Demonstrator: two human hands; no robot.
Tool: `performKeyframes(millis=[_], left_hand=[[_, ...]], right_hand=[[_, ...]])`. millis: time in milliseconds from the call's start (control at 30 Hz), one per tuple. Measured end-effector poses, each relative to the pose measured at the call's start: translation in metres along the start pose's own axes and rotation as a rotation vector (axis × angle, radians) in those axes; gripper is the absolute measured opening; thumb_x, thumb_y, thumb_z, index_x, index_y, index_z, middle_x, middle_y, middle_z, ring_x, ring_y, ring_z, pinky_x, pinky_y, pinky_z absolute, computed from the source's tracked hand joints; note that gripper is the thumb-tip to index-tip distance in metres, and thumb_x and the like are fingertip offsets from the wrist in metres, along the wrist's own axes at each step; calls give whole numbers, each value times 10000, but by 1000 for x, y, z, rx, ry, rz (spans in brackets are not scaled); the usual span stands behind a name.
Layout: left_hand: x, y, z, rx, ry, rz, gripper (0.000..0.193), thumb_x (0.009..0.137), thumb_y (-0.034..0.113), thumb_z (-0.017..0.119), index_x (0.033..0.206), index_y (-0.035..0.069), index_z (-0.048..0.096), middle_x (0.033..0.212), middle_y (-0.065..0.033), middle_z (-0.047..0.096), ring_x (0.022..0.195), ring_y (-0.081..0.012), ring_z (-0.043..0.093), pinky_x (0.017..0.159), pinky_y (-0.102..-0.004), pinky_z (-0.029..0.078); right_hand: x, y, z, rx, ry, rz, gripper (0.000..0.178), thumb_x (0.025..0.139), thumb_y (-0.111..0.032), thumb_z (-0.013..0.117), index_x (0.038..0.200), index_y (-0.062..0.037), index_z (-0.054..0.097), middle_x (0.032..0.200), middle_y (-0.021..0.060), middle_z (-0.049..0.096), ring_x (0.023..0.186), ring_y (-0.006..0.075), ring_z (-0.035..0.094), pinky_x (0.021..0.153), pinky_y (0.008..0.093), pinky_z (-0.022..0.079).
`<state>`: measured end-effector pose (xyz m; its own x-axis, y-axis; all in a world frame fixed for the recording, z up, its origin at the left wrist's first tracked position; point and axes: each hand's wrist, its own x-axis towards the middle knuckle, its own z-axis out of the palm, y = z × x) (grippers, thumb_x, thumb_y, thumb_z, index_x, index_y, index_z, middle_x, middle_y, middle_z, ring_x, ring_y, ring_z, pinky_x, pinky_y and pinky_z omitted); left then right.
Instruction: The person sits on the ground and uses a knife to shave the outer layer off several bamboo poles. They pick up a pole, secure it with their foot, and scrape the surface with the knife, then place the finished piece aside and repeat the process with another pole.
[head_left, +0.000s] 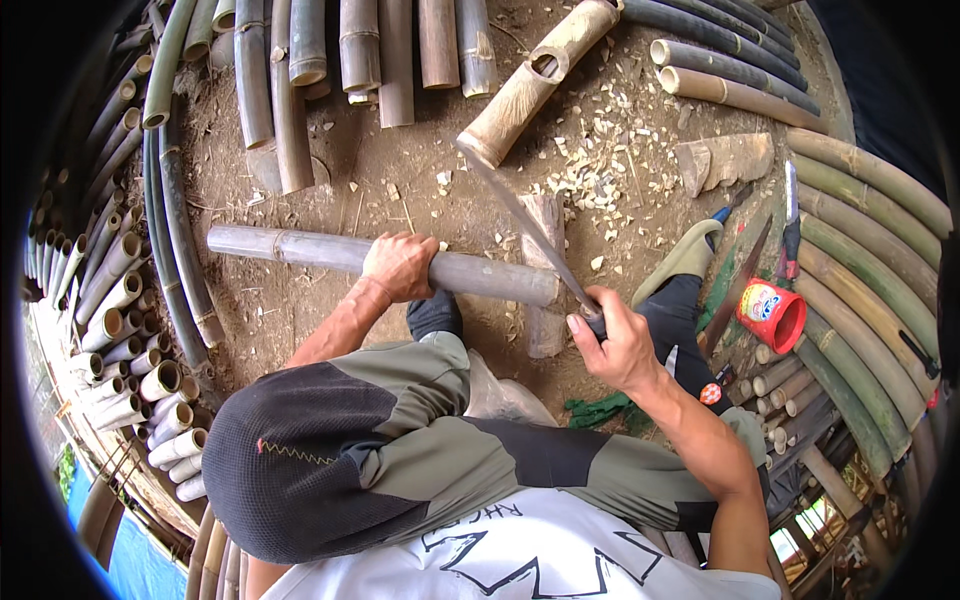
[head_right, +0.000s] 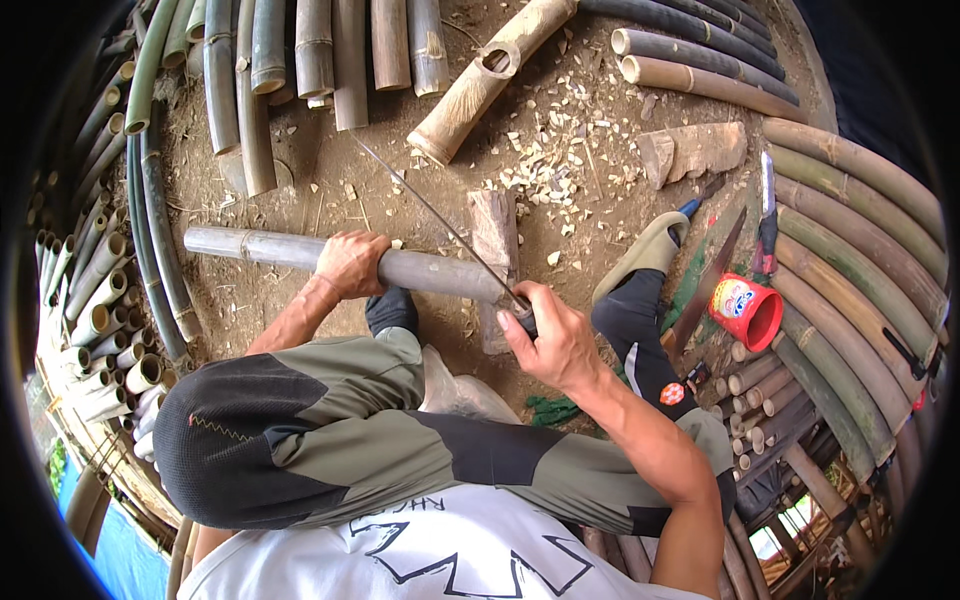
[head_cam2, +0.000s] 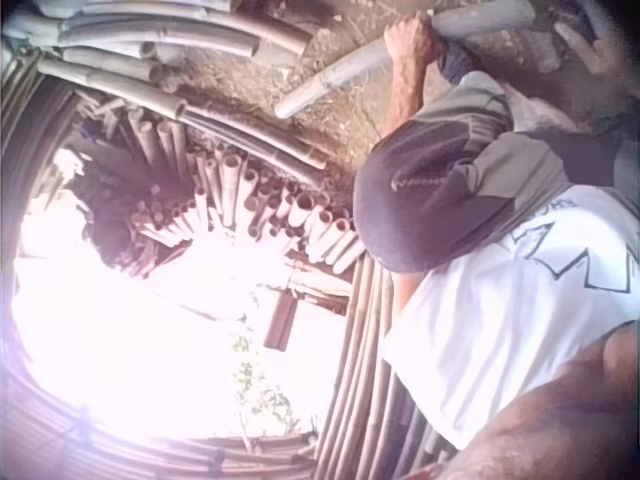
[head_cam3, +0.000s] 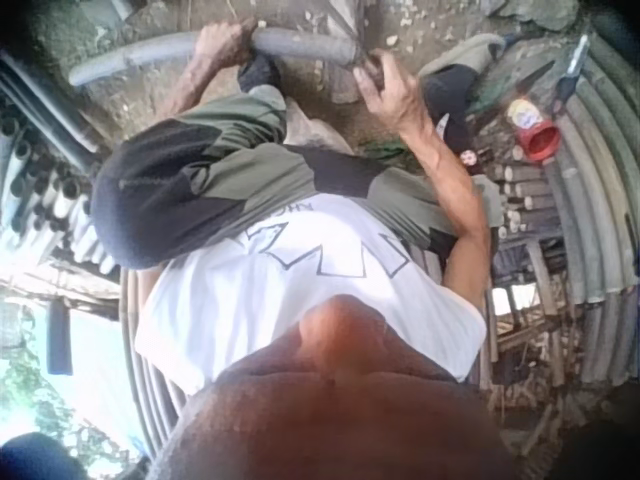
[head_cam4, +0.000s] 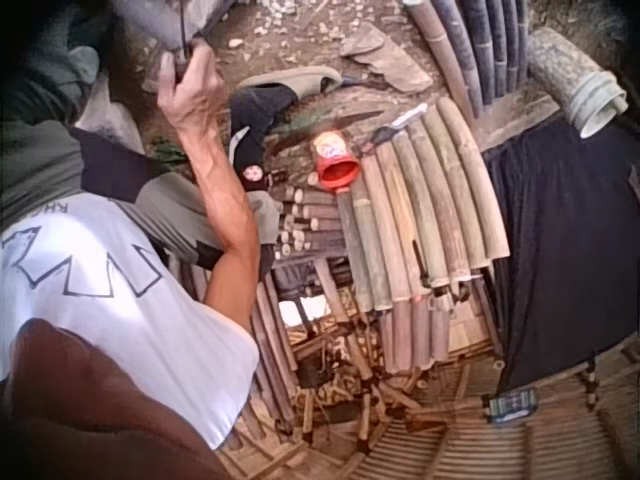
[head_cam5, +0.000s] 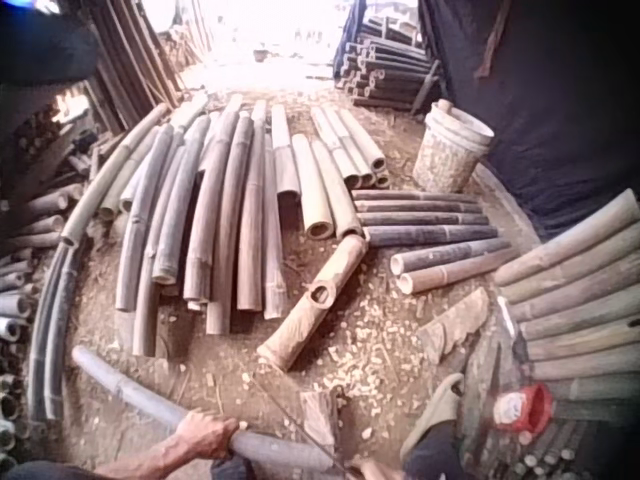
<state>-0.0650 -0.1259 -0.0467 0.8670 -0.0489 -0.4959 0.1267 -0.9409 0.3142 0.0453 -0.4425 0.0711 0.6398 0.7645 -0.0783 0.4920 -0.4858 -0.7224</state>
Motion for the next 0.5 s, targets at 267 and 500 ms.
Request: performKeyframes(millis=[267,500], left_hand=[[-1,5,-2,-5,42,-5,394,610,244,788,942,112,621,964,-88,681,981,-306,674,854,-449,520],[-13,12,20,34,361,33,395,651,223,757,1012,147,617,919,-42,607,941,-258,620,853,-437,449]], right_hand=[[-7,40,5,-154,-299,260,337,963,-260,624,1113,28,534,837,218,669,651,360,700,575,438,561],[-24,49,21,-201,-21,-48,303,945,-236,652,1061,18,534,789,198,657,652,363,704,530,441,563]])
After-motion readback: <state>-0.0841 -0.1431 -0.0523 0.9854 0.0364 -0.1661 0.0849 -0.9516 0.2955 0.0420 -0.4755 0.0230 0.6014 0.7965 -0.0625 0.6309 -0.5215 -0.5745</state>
